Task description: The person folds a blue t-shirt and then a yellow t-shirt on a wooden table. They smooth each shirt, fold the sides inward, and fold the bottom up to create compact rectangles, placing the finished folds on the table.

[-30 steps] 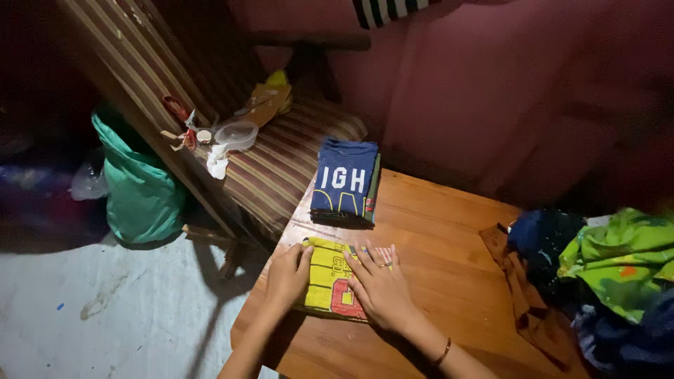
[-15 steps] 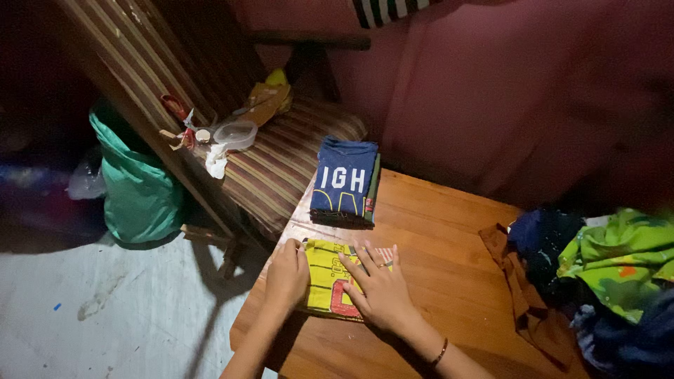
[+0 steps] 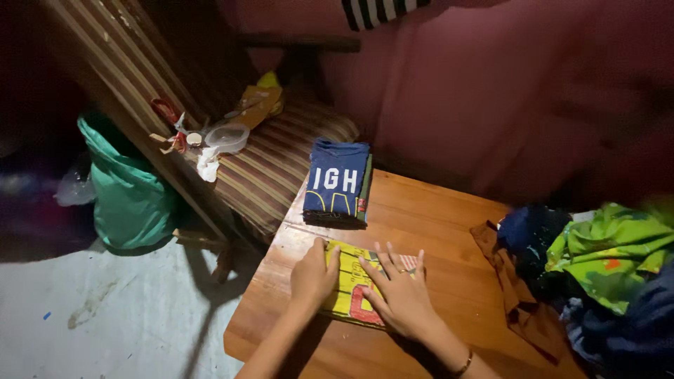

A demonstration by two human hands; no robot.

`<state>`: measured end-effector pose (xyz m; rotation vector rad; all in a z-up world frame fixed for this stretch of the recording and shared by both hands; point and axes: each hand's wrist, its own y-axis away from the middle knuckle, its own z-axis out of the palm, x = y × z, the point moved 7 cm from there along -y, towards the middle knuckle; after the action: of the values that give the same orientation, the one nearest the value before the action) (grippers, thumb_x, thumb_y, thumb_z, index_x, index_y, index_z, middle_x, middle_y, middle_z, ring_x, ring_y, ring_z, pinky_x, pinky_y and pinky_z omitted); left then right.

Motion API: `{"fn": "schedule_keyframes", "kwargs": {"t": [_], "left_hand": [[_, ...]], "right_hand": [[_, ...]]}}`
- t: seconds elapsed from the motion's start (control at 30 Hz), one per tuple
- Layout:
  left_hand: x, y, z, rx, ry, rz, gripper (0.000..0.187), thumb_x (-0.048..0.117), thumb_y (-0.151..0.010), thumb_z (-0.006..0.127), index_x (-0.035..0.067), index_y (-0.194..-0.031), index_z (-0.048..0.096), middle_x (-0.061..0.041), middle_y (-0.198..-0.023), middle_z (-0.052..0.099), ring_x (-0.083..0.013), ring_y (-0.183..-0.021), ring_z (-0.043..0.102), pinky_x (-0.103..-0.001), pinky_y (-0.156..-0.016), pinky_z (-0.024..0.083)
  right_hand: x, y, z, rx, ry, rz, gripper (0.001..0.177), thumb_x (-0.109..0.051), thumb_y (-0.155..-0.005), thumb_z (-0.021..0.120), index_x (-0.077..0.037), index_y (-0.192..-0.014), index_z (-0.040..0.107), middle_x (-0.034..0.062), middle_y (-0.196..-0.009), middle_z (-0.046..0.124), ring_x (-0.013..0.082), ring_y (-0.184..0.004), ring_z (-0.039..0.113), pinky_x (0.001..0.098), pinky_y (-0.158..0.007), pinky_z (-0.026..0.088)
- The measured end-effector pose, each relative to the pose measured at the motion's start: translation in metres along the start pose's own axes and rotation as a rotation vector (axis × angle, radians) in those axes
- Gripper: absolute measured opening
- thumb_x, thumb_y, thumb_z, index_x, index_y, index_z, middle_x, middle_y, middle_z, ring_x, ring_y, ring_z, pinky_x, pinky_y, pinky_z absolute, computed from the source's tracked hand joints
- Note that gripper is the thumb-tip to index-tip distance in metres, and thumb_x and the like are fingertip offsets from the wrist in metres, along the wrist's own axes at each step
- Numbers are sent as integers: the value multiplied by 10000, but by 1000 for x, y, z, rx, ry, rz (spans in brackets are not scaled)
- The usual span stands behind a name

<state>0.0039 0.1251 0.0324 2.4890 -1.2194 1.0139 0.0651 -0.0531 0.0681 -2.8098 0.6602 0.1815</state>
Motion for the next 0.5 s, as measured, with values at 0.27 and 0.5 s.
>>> {"fn": "schedule_keyframes", "kwargs": {"t": [0.27, 0.5], "left_hand": [[27, 9, -3, 30, -27, 25, 264, 374, -981, 579, 115, -1019, 610, -144, -991, 729, -422, -843, 696, -544, -704, 519], [56, 16, -18, 242, -77, 383, 220, 194, -897, 648, 89, -1090, 663, -125, -1220, 646, -338, -1213, 572, -497, -1007, 452]], "right_hand": [[14, 15, -3, 1, 1, 62, 607, -497, -975, 494, -228, -1518, 447, 146, -1599, 342, 344, -1486, 262, 745, -1109, 35], [19, 17, 0, 32, -78, 95, 688, -463, -986, 487, -113, -1563, 351, 137, -1607, 350, 329, -1510, 254, 706, -1151, 11]]}}
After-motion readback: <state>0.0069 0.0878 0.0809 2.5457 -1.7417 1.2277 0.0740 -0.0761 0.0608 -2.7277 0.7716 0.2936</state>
